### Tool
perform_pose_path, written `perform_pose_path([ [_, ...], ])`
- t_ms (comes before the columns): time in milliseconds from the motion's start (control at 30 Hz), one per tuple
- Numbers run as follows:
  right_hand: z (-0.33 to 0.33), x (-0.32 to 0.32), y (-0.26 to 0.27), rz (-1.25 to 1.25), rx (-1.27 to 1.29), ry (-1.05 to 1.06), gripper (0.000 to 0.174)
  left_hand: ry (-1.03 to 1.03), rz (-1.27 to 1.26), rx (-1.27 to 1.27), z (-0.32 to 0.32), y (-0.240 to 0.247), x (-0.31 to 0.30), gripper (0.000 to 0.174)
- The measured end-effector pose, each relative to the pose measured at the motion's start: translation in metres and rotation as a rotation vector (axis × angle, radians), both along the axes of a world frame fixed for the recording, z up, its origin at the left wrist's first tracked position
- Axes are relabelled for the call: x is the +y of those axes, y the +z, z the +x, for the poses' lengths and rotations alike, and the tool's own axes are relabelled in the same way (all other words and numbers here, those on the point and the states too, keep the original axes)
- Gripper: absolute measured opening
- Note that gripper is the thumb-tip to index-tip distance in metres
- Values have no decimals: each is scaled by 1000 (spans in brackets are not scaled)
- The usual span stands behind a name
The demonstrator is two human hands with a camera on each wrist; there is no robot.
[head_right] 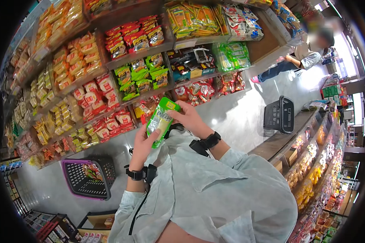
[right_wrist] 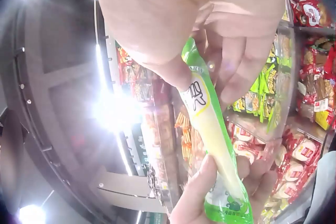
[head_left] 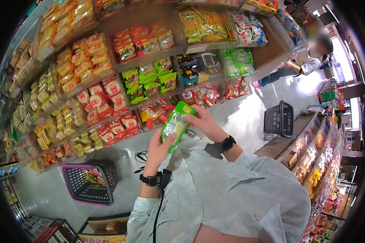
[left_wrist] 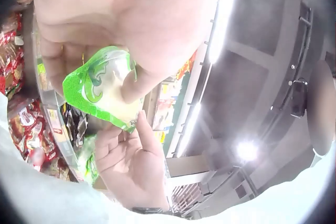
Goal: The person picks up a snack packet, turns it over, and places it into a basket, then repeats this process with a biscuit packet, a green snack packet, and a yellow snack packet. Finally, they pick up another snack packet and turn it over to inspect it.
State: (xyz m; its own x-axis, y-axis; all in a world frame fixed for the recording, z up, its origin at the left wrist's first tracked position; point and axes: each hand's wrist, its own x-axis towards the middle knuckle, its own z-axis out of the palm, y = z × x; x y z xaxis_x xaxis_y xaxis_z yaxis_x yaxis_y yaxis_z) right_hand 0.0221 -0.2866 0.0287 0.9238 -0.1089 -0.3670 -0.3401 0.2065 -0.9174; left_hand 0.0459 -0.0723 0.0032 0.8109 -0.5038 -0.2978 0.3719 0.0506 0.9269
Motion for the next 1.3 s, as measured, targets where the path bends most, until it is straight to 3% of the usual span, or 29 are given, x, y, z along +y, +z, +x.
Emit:
perform_pose_path([
  [167,-38,28,4,-3,31,-44,23,-120,11,1,-20,-13,29,30],
  [267,-58,36,10,1,25,-87,24,-202,-11,-28,-26,5,36,30],
  [533,-103,24,15,-7,-16,-158,20,-277,47,-95,-54,21,13,38],
  [800,-177,-49,8,29,-70,-305,16,-384,176,-274,-103,28,-71,35],
  [1000,-256,-130,-9,140,-64,-451,14,-542,212,-50,-164,40,-165,41],
  [1300,-337,-207,-30,282,-20,-687,13,-745,217,-114,-202,0,-241,29],
])
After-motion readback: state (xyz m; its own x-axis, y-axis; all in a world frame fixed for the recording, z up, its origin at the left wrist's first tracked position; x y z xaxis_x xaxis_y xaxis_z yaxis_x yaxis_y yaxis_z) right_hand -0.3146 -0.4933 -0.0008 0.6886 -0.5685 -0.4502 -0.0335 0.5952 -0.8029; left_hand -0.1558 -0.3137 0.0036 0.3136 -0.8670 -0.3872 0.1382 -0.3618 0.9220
